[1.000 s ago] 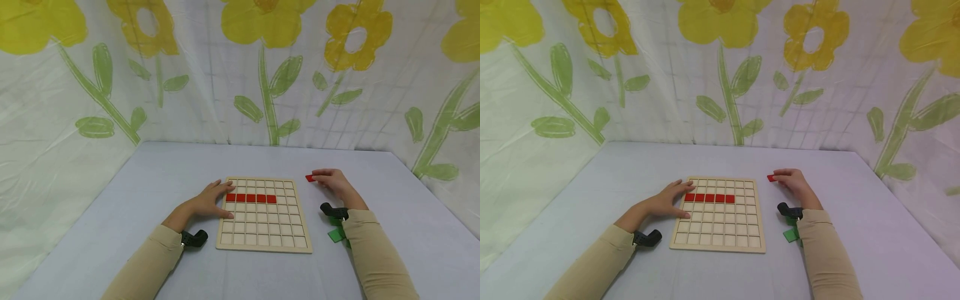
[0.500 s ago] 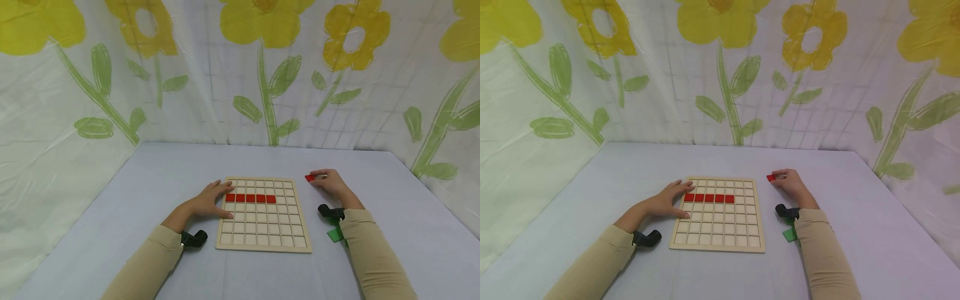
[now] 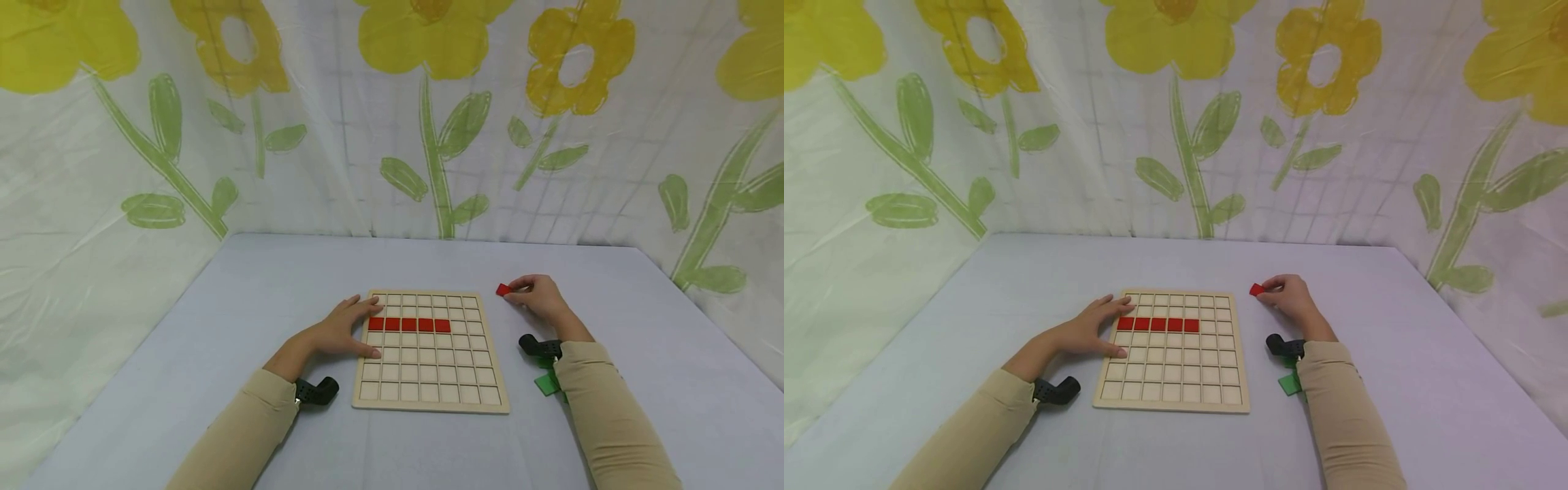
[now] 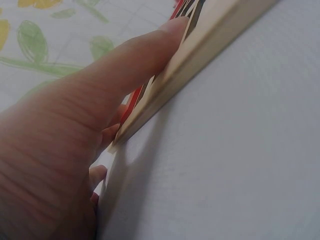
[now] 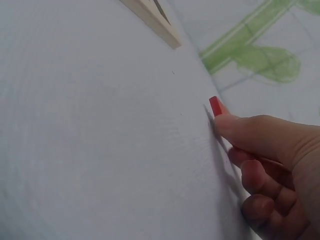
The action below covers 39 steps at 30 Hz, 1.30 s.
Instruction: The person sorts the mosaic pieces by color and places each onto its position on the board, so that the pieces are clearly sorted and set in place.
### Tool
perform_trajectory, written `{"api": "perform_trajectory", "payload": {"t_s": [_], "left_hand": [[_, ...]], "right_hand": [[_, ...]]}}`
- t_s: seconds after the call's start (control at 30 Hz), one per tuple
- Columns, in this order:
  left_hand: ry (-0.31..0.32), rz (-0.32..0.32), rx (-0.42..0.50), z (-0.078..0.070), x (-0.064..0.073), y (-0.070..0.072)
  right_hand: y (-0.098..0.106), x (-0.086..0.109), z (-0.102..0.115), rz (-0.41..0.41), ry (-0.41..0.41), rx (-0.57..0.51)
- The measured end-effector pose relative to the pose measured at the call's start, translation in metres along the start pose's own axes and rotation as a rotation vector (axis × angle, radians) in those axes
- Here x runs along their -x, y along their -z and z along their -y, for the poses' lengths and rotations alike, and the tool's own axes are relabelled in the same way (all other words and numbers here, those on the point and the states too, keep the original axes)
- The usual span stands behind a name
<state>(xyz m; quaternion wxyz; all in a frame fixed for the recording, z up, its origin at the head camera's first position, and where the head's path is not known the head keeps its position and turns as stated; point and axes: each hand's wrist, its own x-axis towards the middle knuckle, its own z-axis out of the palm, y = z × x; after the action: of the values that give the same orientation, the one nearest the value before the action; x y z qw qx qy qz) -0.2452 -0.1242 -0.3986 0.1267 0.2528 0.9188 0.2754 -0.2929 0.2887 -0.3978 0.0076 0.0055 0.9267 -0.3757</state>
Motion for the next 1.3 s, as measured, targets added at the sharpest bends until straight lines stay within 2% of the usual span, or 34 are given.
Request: {"api": "perform_trajectory", "payload": {"t_s": [0.23,0.47,0.93,1.3], "left_hand": [[0.004,-0.001,-0.002,0.0,0.0,0.0],[-0.002,0.0,-0.006,-0.001,0.0,0.001],[-0.012,0.001,-0.004,0.0,0.0,0.001],[-0.013,0.006,0.002,0.001,-0.001,0.001]], "right_hand": [[0.002,0.001,0.004,-0.011,-0.003,-0.004],[0.007,0.003,0.009,0.022,0.047,-0.044],[0.009,0.006,0.031,0.216,0.19,-0.068],[0.003,0.012,0.048,0.341,0.243,-0.049]]}}
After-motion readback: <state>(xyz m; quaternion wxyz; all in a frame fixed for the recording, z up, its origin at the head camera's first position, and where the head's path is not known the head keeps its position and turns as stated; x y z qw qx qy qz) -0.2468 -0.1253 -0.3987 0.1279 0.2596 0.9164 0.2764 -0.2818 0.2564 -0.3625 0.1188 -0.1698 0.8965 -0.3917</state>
